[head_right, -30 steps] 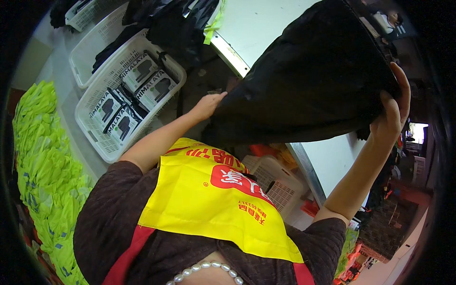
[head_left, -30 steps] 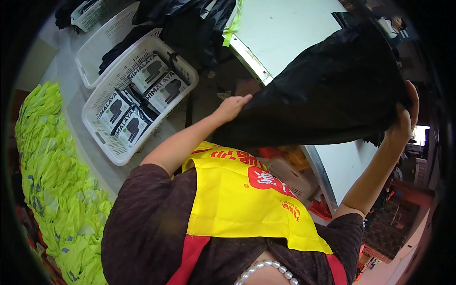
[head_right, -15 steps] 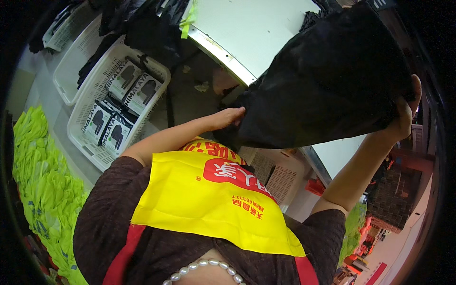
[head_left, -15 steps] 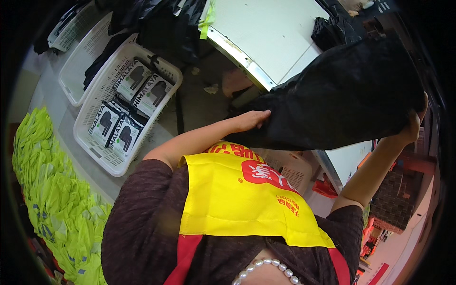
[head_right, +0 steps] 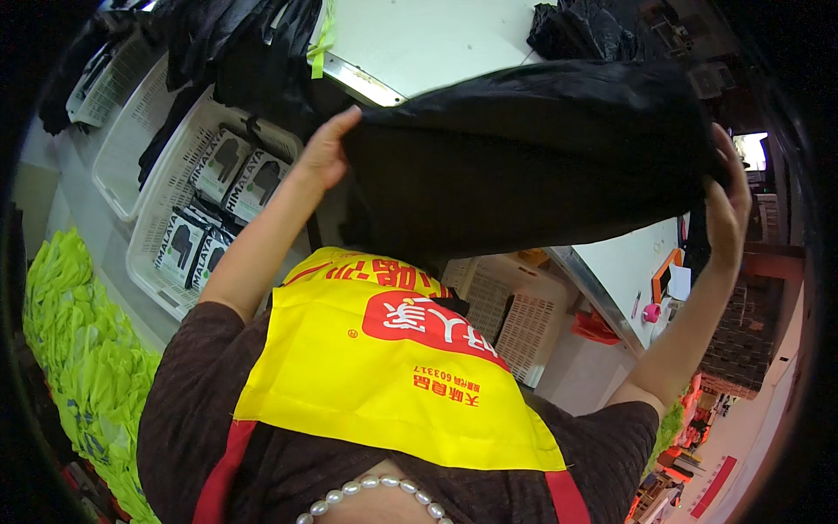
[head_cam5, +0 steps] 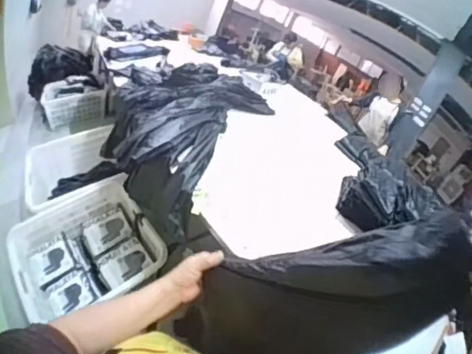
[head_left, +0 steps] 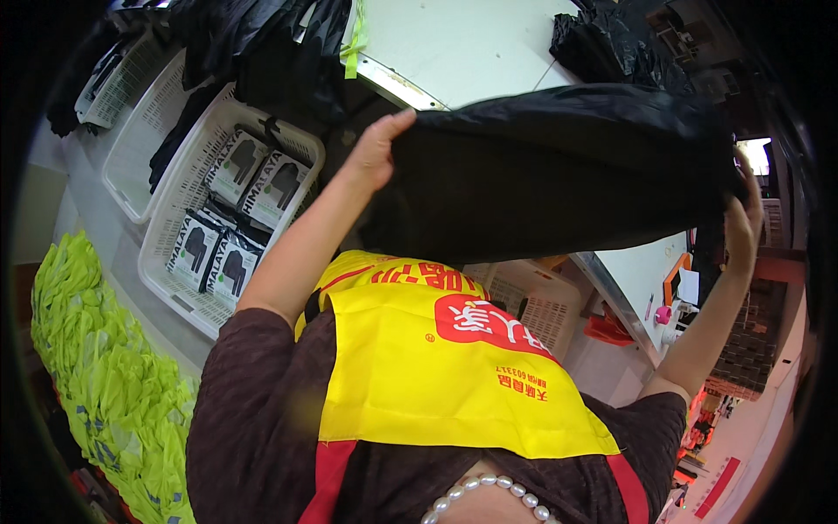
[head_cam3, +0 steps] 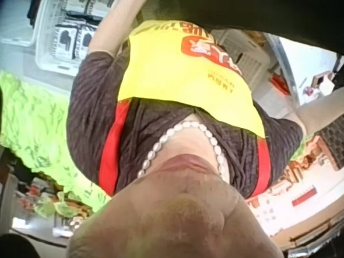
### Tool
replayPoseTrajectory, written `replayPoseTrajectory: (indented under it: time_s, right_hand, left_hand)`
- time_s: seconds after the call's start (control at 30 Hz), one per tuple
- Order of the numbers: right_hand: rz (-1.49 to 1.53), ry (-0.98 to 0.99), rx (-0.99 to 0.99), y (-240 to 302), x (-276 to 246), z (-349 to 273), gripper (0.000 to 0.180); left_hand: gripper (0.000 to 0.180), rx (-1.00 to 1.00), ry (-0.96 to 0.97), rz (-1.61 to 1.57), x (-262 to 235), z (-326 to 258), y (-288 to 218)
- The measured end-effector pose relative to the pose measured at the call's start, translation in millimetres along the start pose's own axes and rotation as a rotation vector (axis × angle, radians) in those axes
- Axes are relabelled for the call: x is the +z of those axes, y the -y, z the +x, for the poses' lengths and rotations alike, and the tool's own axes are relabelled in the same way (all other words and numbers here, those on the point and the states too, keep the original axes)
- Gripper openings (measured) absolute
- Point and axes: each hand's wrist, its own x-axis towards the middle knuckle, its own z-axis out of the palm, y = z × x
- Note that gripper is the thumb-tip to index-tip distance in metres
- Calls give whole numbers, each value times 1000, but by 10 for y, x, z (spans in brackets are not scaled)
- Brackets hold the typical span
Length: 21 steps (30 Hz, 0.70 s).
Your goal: The person repeatedly folds black trousers on a white table. They unfold each pair, smooth the fabric, fold the legs together, and then fold the garment in half or thirds before stacking it. The process is repeated for multiple trousers throughout the clip.
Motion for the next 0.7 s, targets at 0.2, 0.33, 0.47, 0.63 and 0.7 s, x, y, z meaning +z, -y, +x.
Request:
replayPoseTrajectory:
  time_s: [0.2, 0.33, 0.47, 0.63, 0.7]
  right_hand:
    - [-601, -206, -275, -818, -832, -62, 49]
    - [-242, 27, -193, -542, -433, 151, 47]
    - [-244, -273, 236, -567, -679, 438, 48]
    - [-336, -196, 44, -294, -958, 873, 43]
    - [-360, -167, 10, -96, -969, 922, 42]
  left_hand:
    - [40, 215, -290, 415, 797, -466, -574]
    - [31, 136, 84, 383, 208, -344, -944]
    - [27, 131, 40, 454, 520, -684, -1077]
    - [31, 260, 247, 469, 581, -1092, -1226]
    - [41, 264, 416, 552, 710, -1447, -1328]
